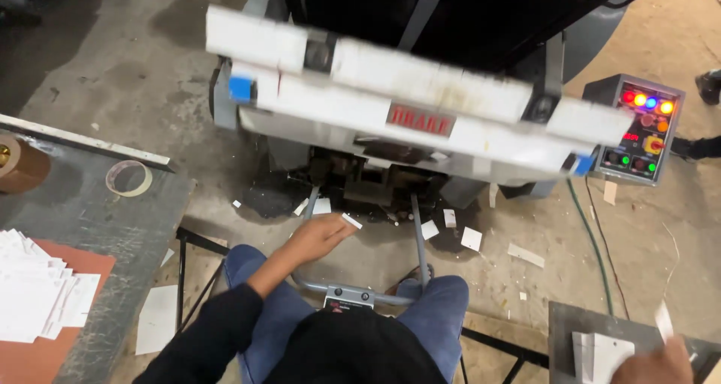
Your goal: The operator is manually placing small paper cards into an industrial stamping/die-cutting machine and removing them after each cycle.
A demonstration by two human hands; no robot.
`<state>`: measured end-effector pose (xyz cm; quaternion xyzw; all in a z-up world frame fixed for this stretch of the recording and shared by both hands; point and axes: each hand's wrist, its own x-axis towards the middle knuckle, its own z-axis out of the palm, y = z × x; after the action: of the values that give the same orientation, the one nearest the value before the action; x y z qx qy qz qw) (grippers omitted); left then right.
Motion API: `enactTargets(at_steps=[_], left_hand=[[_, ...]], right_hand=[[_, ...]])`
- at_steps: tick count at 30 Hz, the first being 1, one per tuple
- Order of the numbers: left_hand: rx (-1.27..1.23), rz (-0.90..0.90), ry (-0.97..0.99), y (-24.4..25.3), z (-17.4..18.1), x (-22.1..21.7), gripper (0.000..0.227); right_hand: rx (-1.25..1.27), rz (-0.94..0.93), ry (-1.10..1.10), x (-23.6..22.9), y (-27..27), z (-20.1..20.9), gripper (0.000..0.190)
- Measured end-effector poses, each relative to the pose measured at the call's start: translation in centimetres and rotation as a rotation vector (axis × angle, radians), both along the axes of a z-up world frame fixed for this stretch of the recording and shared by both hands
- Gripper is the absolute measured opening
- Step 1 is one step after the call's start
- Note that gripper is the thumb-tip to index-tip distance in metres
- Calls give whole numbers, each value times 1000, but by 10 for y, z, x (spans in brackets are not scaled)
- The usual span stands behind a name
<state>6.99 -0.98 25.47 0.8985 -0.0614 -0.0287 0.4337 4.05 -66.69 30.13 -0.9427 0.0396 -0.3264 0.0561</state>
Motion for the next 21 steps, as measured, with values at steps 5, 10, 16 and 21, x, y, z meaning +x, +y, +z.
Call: enactTargets(at_steps=[5, 10, 16, 21], left_hand=[[-45, -142, -549, -49, 112, 74, 21], [384, -33, -438, -70, 21, 102, 56], [594, -181, -208, -62, -9, -46, 85], [449, 46, -462, 21, -27, -133, 48]], right_hand=[[122, 528, -136, 124, 180, 34, 29], [199, 757, 61, 147, 364, -9, 56], [123, 868, 375, 146, 435, -92, 47], [38, 920, 407, 179, 439, -108, 43]])
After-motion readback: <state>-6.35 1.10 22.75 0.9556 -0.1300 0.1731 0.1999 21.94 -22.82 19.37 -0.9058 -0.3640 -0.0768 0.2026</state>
